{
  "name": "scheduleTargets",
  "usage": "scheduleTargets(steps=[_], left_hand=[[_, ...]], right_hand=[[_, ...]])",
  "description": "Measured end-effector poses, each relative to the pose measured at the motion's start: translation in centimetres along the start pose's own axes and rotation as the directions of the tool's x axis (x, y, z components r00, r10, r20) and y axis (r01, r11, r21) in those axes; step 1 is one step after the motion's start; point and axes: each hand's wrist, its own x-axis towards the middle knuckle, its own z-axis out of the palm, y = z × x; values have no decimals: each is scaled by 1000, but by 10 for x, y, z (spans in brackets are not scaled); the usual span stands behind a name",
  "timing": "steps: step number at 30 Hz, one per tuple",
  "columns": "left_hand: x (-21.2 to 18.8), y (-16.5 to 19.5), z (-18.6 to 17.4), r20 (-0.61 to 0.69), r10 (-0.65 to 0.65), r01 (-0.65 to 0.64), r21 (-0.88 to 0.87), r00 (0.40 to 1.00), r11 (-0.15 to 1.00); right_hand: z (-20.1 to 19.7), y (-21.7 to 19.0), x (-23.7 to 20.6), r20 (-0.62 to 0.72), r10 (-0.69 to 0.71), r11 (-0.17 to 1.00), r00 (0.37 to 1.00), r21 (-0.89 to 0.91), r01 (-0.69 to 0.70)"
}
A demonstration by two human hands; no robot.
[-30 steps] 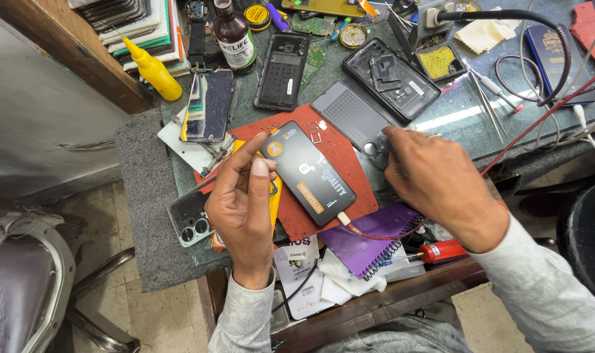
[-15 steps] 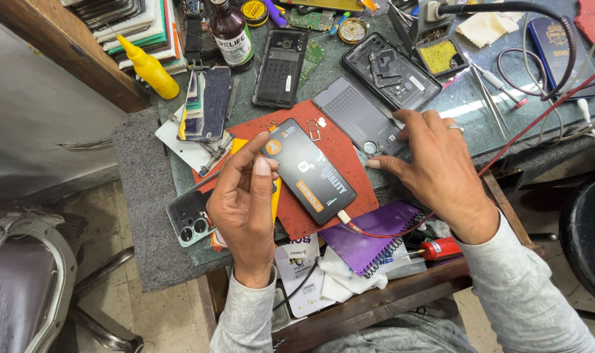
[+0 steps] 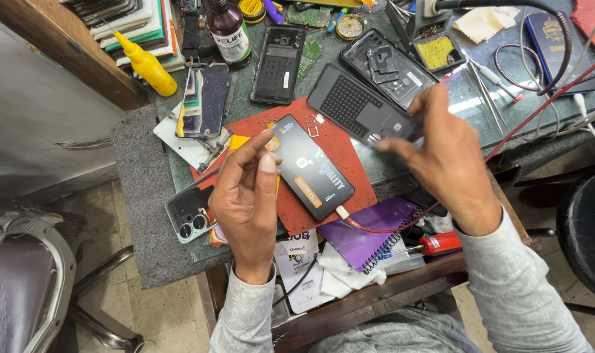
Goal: The person handles a disassembled smartphone, connecting a battery and using a hot air gun to heat the back cover. They manipulate the phone chassis and battery, then apply heat along the edges of the back cover to soften adhesive.
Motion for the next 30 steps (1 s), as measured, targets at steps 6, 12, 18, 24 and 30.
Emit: scheduleTargets(steps=[6, 12, 18, 24, 30], left_hand=[[-4, 0, 6, 78, 115, -120, 49, 990, 992], [-6, 11, 9, 713, -98, 494, -374, 694, 785], [-21, 8, 27, 978, -156, 747, 0, 139, 665], [-13, -8, 11, 774, -167, 667, -390, 611, 635], [-8, -12, 3, 499, -218, 544, -781, 839, 308]], right_hand=[[-43, -18, -18, -144, -20, 921, 989, 382, 74], [-86, -16, -31, 142, -381, 899, 914, 286, 330], [-69, -23, -67, -15, -353, 919, 935, 180, 350], [-76, 29, -103, 325, -32, 991, 945, -110, 71], [-1, 102, -93, 761, 56, 952, 646, -235, 195]])
